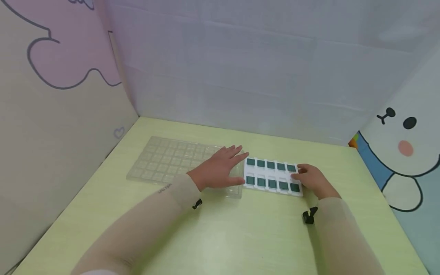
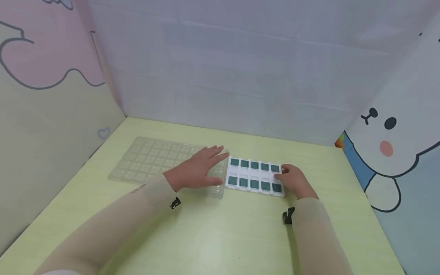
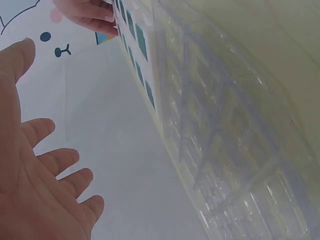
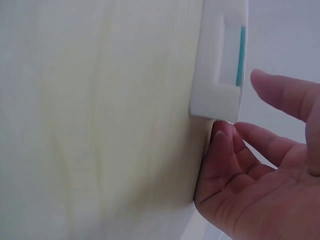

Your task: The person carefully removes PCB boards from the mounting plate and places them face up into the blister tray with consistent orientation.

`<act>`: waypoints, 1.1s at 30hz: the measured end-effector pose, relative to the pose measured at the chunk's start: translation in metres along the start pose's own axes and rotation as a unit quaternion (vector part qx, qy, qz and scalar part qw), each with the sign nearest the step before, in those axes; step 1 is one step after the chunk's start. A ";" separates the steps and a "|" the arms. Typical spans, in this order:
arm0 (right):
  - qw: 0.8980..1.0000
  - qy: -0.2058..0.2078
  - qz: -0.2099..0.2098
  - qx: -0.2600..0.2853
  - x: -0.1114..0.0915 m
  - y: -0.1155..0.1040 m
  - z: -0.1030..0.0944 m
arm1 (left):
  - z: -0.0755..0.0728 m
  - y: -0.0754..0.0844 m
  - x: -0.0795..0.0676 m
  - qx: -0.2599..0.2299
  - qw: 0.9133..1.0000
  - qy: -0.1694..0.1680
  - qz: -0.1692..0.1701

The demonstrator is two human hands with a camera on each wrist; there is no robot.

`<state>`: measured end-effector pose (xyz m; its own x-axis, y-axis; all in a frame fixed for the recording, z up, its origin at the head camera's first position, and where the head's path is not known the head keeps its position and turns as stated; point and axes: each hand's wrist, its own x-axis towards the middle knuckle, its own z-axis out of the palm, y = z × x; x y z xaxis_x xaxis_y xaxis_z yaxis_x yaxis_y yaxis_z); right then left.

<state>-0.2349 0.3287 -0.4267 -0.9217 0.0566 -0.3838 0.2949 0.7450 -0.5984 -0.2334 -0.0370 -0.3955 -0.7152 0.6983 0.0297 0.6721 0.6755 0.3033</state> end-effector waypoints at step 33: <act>0.999 0.023 0.025 0.014 -0.005 -0.003 0.006 | 0.030 0.038 0.026 0.046 0.998 -0.035 0.000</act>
<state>-0.2294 0.3223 -0.4267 -0.9159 0.1243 -0.3816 0.3474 0.7216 -0.5989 -0.2208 0.0139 -0.4117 -0.7023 0.7110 -0.0372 0.6891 0.6919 0.2153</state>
